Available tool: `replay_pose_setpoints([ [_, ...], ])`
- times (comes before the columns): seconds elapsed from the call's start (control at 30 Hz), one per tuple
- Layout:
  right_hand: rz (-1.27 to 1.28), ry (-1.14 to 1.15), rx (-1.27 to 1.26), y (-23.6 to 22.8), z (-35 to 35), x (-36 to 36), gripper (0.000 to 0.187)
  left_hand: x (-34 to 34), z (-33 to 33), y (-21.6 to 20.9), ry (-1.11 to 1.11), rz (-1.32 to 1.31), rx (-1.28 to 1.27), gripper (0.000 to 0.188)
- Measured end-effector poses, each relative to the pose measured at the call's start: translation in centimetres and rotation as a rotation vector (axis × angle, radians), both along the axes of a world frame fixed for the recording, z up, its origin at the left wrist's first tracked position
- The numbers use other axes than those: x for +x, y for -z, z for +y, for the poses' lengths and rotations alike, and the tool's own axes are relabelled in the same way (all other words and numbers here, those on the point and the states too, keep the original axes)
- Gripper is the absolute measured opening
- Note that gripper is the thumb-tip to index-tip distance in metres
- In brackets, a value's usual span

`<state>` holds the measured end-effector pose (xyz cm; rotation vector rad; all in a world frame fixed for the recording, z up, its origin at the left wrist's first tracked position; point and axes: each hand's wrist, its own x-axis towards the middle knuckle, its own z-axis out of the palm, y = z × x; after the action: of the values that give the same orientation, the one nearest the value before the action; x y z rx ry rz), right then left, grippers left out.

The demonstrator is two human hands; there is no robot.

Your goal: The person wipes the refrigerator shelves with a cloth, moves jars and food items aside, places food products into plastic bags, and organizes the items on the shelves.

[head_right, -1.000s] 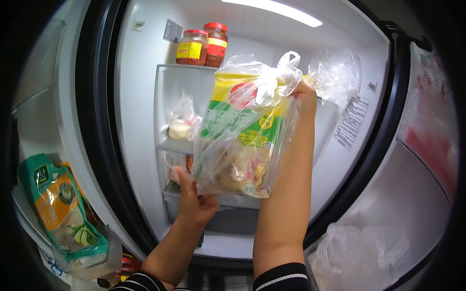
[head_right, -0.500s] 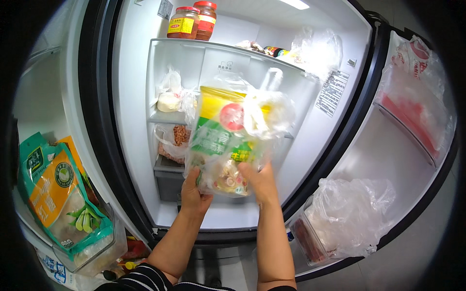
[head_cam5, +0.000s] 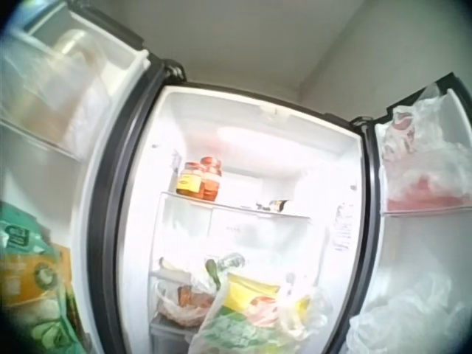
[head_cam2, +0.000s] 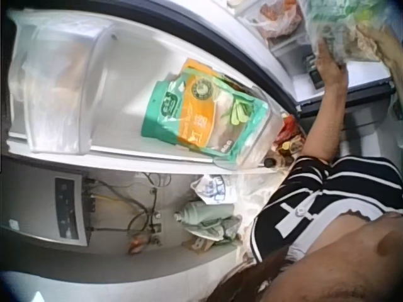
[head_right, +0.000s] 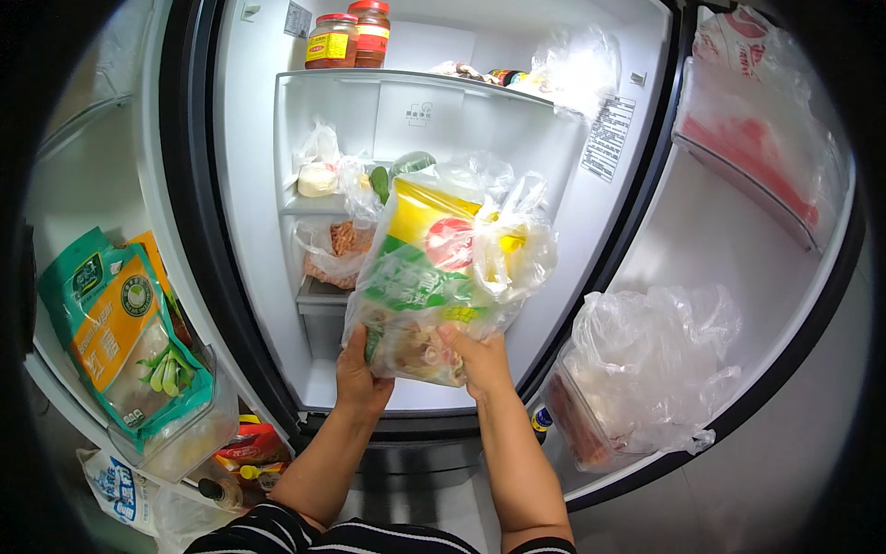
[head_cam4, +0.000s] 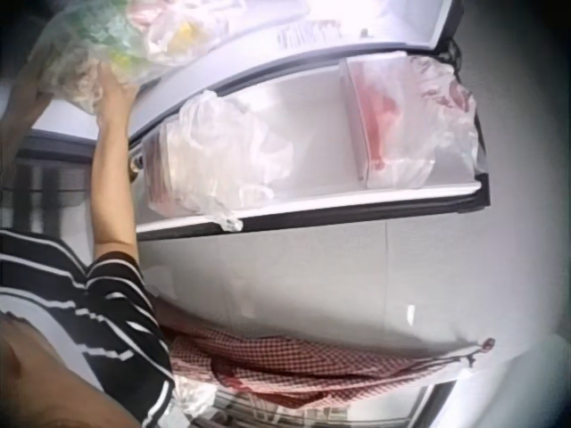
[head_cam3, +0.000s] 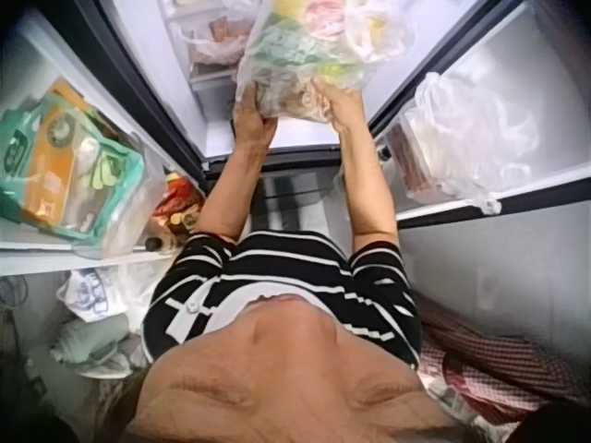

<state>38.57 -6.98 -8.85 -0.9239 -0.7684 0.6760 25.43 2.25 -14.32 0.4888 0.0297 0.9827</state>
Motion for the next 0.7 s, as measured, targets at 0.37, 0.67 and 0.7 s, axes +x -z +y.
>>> replay_pose_setpoints([
  [0.37,0.065,0.171,-0.235,8.0,-4.2,-0.8,0.037,0.2,-1.6,7.6,0.223,0.228,-0.245,0.034],
  [0.67,-0.807,0.640,-0.253,17.9,-15.5,-3.8,0.029,2.7,-8.1,20.0,0.689,0.731,-0.320,0.019],
  [0.7,-0.875,0.641,-0.256,18.4,-17.4,-4.0,0.029,3.0,-8.7,20.4,0.749,0.771,-0.241,0.014],
])
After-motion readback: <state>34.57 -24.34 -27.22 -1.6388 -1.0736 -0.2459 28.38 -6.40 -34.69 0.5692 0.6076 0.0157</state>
